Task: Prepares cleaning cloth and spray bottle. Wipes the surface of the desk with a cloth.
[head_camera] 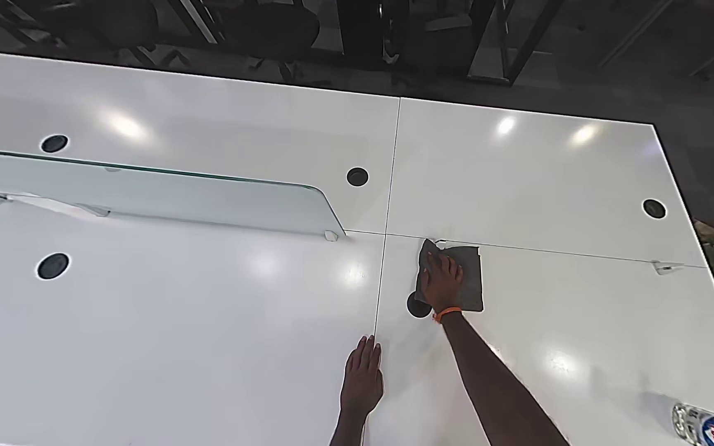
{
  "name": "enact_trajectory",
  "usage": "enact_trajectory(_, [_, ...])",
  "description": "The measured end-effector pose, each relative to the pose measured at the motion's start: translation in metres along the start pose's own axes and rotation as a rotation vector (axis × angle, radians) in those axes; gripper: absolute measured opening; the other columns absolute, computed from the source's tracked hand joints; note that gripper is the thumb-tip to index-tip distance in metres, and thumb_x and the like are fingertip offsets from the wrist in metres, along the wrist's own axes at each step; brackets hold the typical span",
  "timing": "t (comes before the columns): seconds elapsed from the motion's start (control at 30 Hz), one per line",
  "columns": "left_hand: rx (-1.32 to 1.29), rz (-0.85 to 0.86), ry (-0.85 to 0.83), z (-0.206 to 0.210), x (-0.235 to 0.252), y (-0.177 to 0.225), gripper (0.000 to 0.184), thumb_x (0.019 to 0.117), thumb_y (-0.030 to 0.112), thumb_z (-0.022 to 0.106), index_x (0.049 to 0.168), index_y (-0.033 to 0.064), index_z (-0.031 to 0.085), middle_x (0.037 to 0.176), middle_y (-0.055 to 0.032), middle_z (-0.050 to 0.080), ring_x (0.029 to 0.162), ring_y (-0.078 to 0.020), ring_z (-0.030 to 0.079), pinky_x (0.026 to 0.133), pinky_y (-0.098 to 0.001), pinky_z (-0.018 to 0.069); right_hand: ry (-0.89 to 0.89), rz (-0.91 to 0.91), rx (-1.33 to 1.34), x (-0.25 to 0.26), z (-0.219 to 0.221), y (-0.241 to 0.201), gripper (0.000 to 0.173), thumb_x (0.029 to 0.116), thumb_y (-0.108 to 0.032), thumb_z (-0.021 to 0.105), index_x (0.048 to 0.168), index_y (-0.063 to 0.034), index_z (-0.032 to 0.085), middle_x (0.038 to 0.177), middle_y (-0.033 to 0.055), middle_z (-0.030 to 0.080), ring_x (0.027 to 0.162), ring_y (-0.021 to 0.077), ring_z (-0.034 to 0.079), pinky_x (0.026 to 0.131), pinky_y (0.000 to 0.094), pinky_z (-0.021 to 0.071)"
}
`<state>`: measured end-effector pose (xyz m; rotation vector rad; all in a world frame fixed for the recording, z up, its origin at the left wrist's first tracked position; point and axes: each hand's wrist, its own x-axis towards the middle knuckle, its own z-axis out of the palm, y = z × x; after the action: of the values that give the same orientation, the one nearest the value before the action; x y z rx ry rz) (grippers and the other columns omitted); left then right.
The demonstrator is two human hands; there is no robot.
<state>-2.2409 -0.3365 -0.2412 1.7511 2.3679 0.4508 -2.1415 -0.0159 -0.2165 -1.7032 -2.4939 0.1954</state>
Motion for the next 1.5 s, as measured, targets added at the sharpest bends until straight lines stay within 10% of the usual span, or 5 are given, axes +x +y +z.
enact_trajectory(0.53, [0.008, -0.022, -0.054, -0.003, -0.001, 0.003, 0.054, 0.0892, 0.016, 0.052, 0.143, 0.0128, 0.059, 0.155, -0.0052, 0.05, 0.146, -0.0269, 0.043, 0.114, -0.0468, 0.0396, -0.079, -0.169, 0.009, 0.092, 0.021, -0.099, 0.055, 0.1038, -0.044, 0.032, 0.158, -0.0363, 0.037, 0.17, 0.0028, 0.024, 0.158, 0.0316, 0.016, 0.121, 0.0674, 0.0168])
enact_trajectory(0.83, [-0.01, -0.002, -0.042, -0.005, 0.0, 0.0, 0.052, 0.0916, 0.017, 0.05, 0.142, 0.0142, 0.058, 0.155, -0.0045, 0.051, 0.146, -0.0244, 0.043, 0.115, -0.0434, 0.0395, 0.055, -0.115, 0.021, 0.185, 0.031, -0.118, 0.053, 0.1045, -0.039, 0.027, 0.155, -0.0343, 0.044, 0.166, 0.0046, 0.034, 0.155, 0.035, 0.025, 0.119, 0.0702, 0.0173])
enact_trajectory(1.2, [-0.063, 0.01, -0.031, -0.002, 0.0, -0.001, 0.054, 0.0904, 0.012, 0.051, 0.144, 0.0124, 0.057, 0.157, -0.0056, 0.049, 0.147, -0.0265, 0.042, 0.116, -0.0455, 0.0388, 0.019, -0.127, -0.007, 0.106, 0.034, -0.112, 0.058, 0.1056, -0.046, 0.022, 0.16, -0.0311, 0.035, 0.17, 0.007, 0.025, 0.157, 0.0356, 0.018, 0.12, 0.072, 0.0117])
enact_trajectory(1.5, [-0.073, 0.021, 0.013, 0.0, -0.001, -0.004, 0.053, 0.0922, 0.01, 0.044, 0.143, 0.0047, 0.057, 0.156, -0.007, 0.05, 0.147, -0.0286, 0.042, 0.117, -0.0453, 0.037, -0.066, -0.216, 0.023, -0.054, 0.031, -0.112, 0.06, 0.1043, -0.046, 0.029, 0.162, -0.0295, 0.031, 0.172, 0.0076, 0.018, 0.159, 0.0328, 0.009, 0.123, 0.0683, 0.0089])
